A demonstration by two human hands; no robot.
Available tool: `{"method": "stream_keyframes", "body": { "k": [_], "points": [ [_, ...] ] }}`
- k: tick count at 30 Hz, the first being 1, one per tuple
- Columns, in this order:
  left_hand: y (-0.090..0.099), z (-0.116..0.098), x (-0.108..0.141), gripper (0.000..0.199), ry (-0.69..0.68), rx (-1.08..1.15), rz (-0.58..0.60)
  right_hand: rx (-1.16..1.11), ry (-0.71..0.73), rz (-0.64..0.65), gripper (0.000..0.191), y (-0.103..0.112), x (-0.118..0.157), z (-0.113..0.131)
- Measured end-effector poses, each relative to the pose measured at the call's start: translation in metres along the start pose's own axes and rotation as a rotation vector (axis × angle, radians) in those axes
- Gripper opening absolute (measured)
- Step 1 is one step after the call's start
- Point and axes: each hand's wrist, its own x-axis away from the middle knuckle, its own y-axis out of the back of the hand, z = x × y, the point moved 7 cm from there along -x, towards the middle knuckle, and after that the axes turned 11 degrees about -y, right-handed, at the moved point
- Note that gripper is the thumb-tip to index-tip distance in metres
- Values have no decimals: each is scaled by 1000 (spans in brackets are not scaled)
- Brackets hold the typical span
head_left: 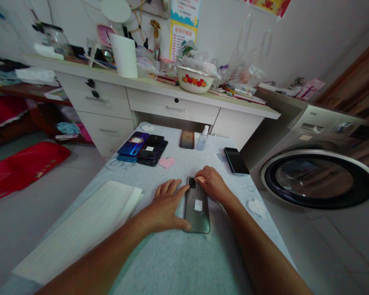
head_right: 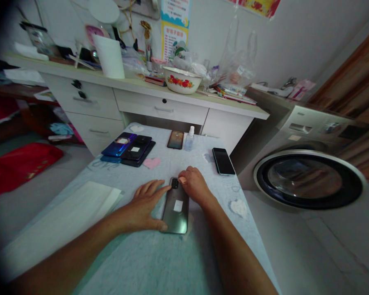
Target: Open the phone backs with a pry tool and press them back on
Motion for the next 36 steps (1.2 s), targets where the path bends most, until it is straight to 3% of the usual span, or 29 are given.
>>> {"method": "stream_keyframes", "body": {
  "k": [11, 22, 29, 36],
  "points": [
    [-2, 1, 0, 107, 7, -17, 14, -158, 127, 213, 11, 3, 12, 10],
    [-3, 3, 0, 105, -7, -33, -2, -62, 17, -90, 19, -8, -7, -1],
    [0, 1, 1, 106, 6, -27, 6, 26, 64, -36, 27, -19, -17, 11],
    [-2, 2, 0, 105, 6, -27, -9, 121, 66, 13, 32, -11, -14, 4]
  ]
}}
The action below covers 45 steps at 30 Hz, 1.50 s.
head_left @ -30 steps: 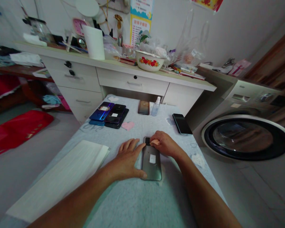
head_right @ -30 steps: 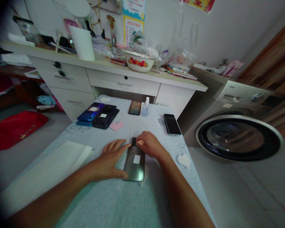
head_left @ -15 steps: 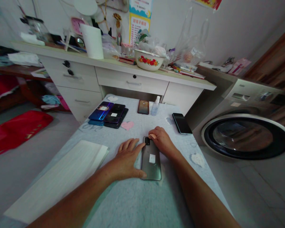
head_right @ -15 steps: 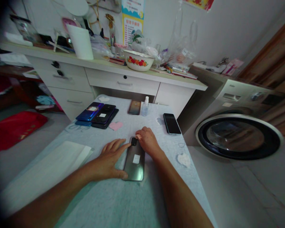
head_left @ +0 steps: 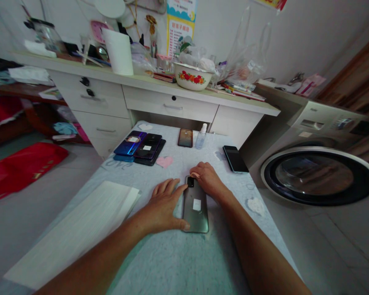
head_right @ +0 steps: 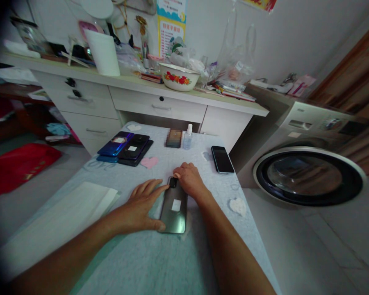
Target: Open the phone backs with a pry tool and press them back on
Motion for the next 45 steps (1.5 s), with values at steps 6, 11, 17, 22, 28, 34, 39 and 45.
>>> {"method": "stream_keyframes", "body": {
  "k": [6, 11, 17, 22, 28, 34, 39, 45],
  "points": [
    [-3, 2, -1, 106, 0, 2, -8, 14, -73, 73, 27, 5, 4, -20],
    [-3, 2, -1, 106, 1, -5, -12, 13, -69, 36, 28, 5, 5, -14],
    [-1, 1, -1, 106, 1, -13, -19, 25, -51, 1, 27, -5, -1, 5],
    [0, 0, -1, 106, 8, -8, -14, 10, -60, 10, 28, -9, -5, 8],
    [1, -2, 0, 105, 9, -15, -4, 48, -88, 28, 29, 0, 1, -4],
    [0, -1, 0, 106, 5, 13, -16, 75, -146, 64, 26, 12, 12, -22],
    [-1, 0, -1, 106, 5, 20, -14, 99, -169, 75, 24, 17, 18, -28],
    [0, 0, -2, 106, 3, 20, -26, 84, -164, 72, 23, 19, 22, -29]
  ]
}}
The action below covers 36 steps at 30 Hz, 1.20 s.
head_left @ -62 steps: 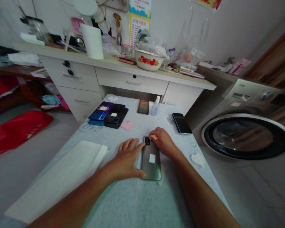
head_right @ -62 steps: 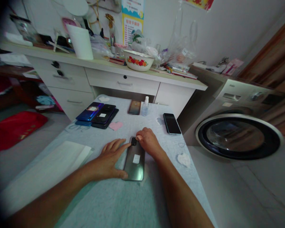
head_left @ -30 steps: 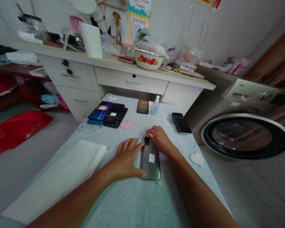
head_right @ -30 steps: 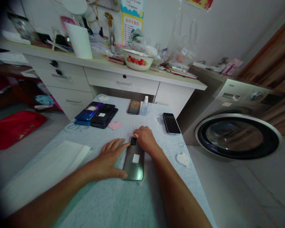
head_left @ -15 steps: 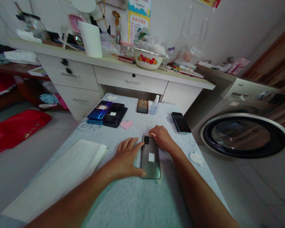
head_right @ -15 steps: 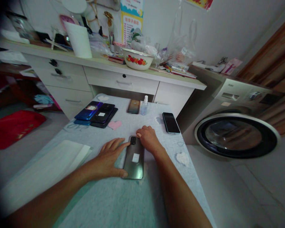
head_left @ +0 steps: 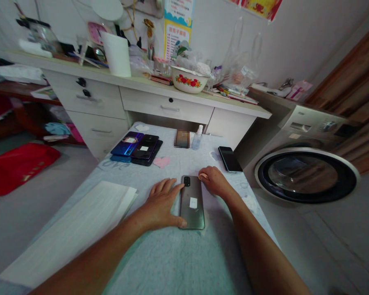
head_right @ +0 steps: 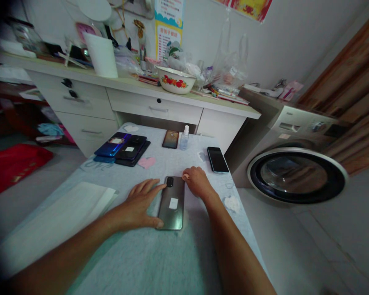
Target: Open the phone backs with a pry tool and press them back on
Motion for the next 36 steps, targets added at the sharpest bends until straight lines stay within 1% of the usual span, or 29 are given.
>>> {"method": "stream_keyframes", "body": {
  "k": [8, 12, 17, 21, 30, 36],
  "points": [
    [1, -1, 0, 104, -6, -2, 0, -83, -16, 44, 16, 3, 16, 2],
    [1, -1, 0, 105, -3, -4, 3, -123, -13, 33, 13, 4, 24, 3],
    [2, -2, 0, 105, 3, 5, 13, -214, 17, 69, 9, 5, 31, 3],
    [3, -2, 0, 104, 11, -9, 28, -270, 23, 139, 6, 6, 37, 5],
    [0, 1, 0, 104, -11, -16, 8, -321, 42, 314, 5, 5, 50, 10],
    [1, 0, 0, 103, 1, -10, 15, -404, 15, 477, 6, -1, 57, 9]
  ]
}}
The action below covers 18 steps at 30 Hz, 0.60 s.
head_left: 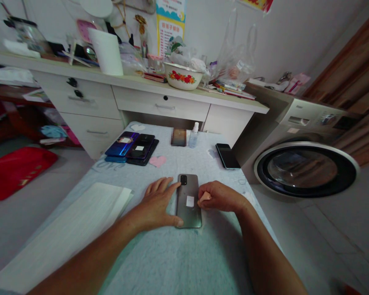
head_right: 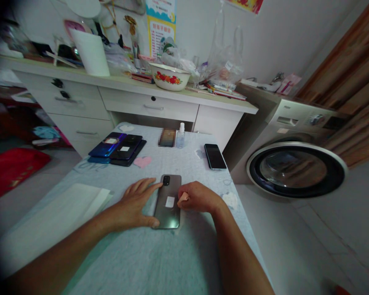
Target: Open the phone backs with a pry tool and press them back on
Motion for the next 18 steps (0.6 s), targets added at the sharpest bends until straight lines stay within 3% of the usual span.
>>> {"method": "stream_keyframes", "body": {
  "k": [4, 13, 18],
  "points": [
    [2, -3, 0, 102, -2, -1, 1, -6, 15, -43, 7, 3, -2, -3],
    [0, 0, 0, 102, -6, -23, -8, 109, 44, -476, 6, 18, -18, -5],
    [-1, 1, 0, 102, -4, 0, -8, 157, 26, -631, 9, 19, -27, -8]
  ]
}}
